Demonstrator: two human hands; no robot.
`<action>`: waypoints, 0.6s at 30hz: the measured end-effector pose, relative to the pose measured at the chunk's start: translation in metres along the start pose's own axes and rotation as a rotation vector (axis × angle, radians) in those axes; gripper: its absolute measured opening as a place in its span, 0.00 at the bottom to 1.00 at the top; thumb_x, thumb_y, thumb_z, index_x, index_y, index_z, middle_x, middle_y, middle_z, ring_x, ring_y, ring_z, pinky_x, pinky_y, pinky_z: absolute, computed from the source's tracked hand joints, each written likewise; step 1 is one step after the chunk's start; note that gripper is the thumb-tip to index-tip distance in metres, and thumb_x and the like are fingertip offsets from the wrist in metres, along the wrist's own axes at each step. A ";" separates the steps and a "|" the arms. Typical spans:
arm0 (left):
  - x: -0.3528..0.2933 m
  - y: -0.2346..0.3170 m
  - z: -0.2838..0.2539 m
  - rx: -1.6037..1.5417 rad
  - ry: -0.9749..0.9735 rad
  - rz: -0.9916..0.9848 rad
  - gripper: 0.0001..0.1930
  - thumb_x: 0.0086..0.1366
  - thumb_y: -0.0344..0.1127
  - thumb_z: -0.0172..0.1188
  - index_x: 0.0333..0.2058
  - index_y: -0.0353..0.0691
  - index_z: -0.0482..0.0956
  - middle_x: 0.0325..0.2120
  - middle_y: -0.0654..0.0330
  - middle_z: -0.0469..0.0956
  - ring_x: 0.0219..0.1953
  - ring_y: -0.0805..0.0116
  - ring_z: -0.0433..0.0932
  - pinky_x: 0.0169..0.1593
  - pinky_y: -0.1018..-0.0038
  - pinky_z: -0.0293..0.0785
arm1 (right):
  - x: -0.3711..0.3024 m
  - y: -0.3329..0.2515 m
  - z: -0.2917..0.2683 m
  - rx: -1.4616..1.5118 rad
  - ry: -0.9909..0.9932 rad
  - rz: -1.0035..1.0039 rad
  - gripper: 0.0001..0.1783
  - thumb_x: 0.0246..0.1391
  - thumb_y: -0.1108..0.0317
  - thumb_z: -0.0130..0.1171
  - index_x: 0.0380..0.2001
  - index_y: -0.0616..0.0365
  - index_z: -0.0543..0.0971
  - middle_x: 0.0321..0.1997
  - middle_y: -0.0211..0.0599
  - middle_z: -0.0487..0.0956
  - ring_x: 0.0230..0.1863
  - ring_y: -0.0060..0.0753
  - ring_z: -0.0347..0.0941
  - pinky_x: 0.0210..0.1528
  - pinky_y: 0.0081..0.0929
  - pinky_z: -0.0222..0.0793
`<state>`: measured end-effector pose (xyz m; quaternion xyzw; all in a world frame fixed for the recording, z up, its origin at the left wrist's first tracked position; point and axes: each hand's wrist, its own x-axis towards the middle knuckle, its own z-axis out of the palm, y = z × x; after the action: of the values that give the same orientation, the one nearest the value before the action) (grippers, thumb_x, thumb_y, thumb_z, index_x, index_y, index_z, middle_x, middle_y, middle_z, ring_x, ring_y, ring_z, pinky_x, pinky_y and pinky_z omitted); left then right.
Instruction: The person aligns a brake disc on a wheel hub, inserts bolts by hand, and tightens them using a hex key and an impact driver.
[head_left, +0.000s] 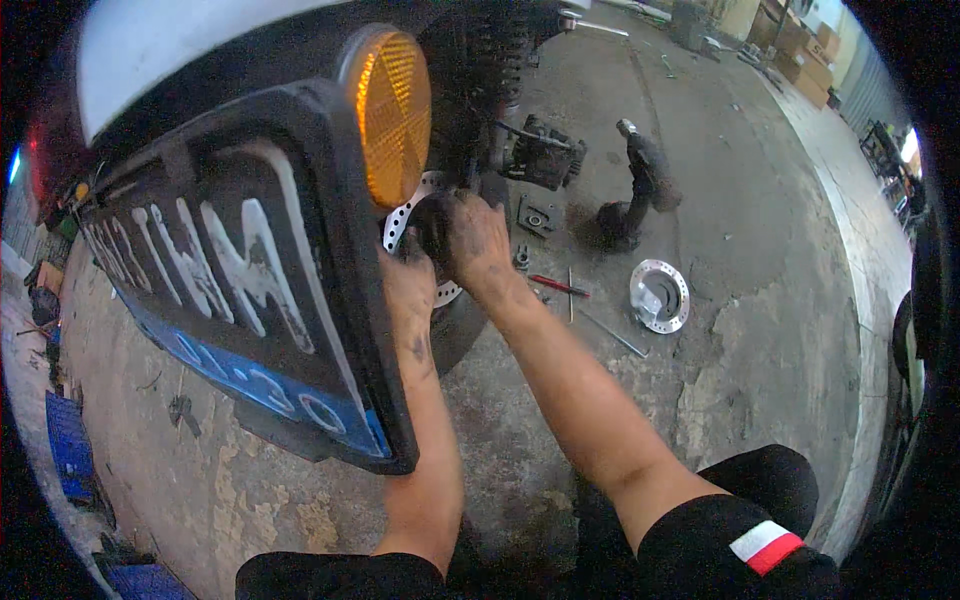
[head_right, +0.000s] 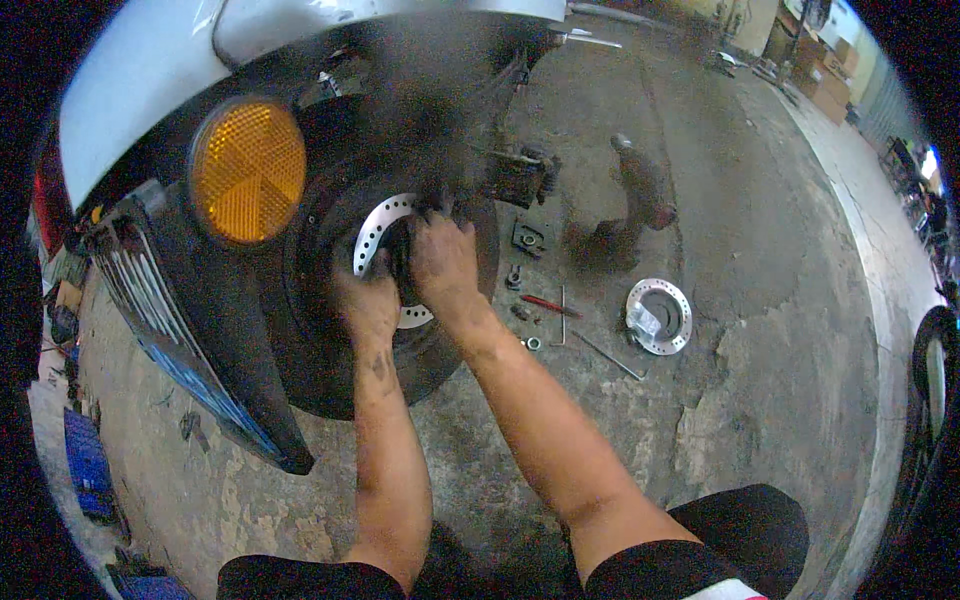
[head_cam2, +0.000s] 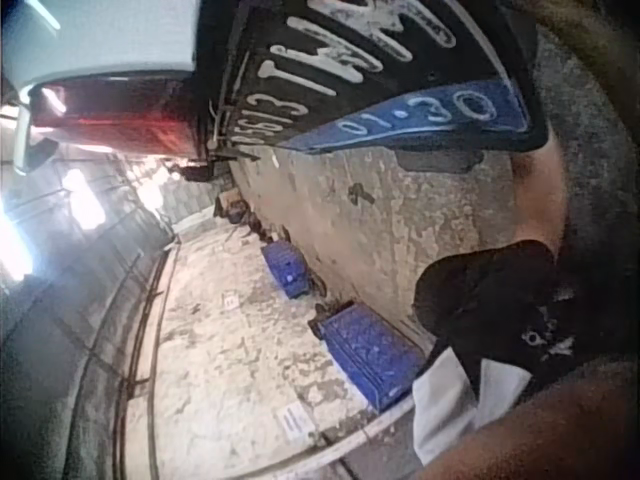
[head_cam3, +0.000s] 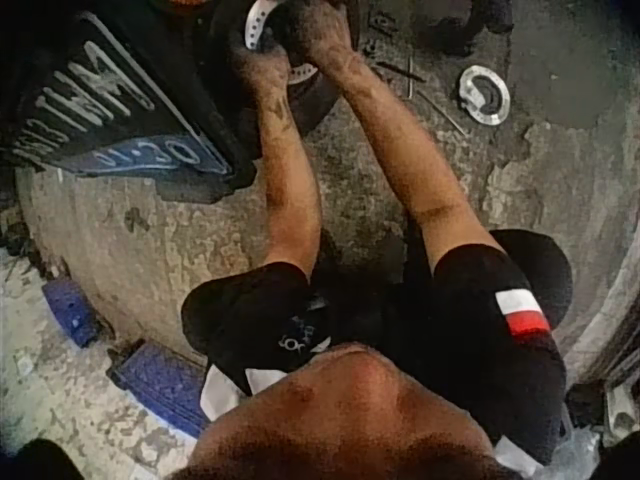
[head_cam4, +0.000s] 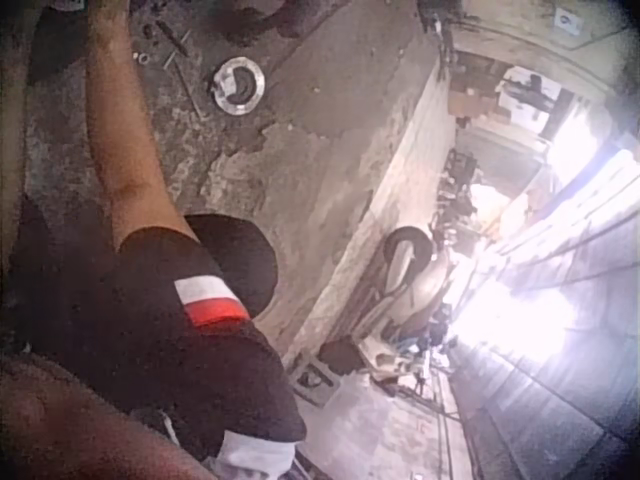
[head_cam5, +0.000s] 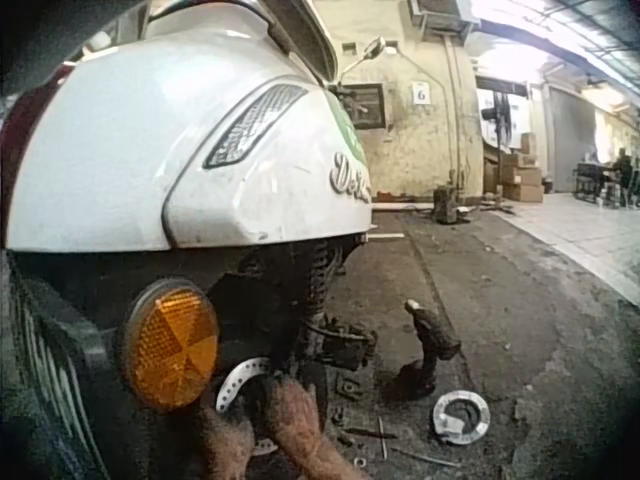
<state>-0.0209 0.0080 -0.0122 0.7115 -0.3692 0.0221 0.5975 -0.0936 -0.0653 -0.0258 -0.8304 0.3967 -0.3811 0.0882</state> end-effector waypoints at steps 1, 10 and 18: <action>0.002 -0.006 -0.001 0.113 0.056 0.084 0.24 0.56 0.30 0.62 0.51 0.27 0.69 0.48 0.40 0.73 0.53 0.46 0.71 0.58 0.60 0.64 | 0.002 -0.004 0.000 -0.004 -0.059 0.041 0.19 0.51 0.55 0.57 0.44 0.49 0.78 0.44 0.45 0.78 0.49 0.53 0.72 0.56 0.58 0.59; 0.015 0.029 -0.008 0.132 -0.104 -0.231 0.26 0.54 0.32 0.65 0.51 0.30 0.70 0.48 0.41 0.74 0.51 0.48 0.73 0.56 0.61 0.66 | 0.000 0.010 0.013 0.174 -0.032 0.047 0.14 0.51 0.63 0.47 0.29 0.61 0.78 0.32 0.53 0.77 0.38 0.56 0.73 0.42 0.52 0.65; 0.017 0.013 -0.004 0.025 -0.122 -0.156 0.24 0.53 0.36 0.68 0.46 0.31 0.74 0.44 0.43 0.77 0.48 0.51 0.76 0.53 0.62 0.69 | -0.002 0.016 0.019 0.175 0.122 0.060 0.10 0.48 0.62 0.58 0.33 0.53 0.81 0.32 0.50 0.79 0.36 0.57 0.75 0.38 0.45 0.71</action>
<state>-0.0145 0.0029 0.0081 0.7456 -0.3481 -0.0632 0.5648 -0.0903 -0.0774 -0.0472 -0.7827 0.3910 -0.4612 0.1475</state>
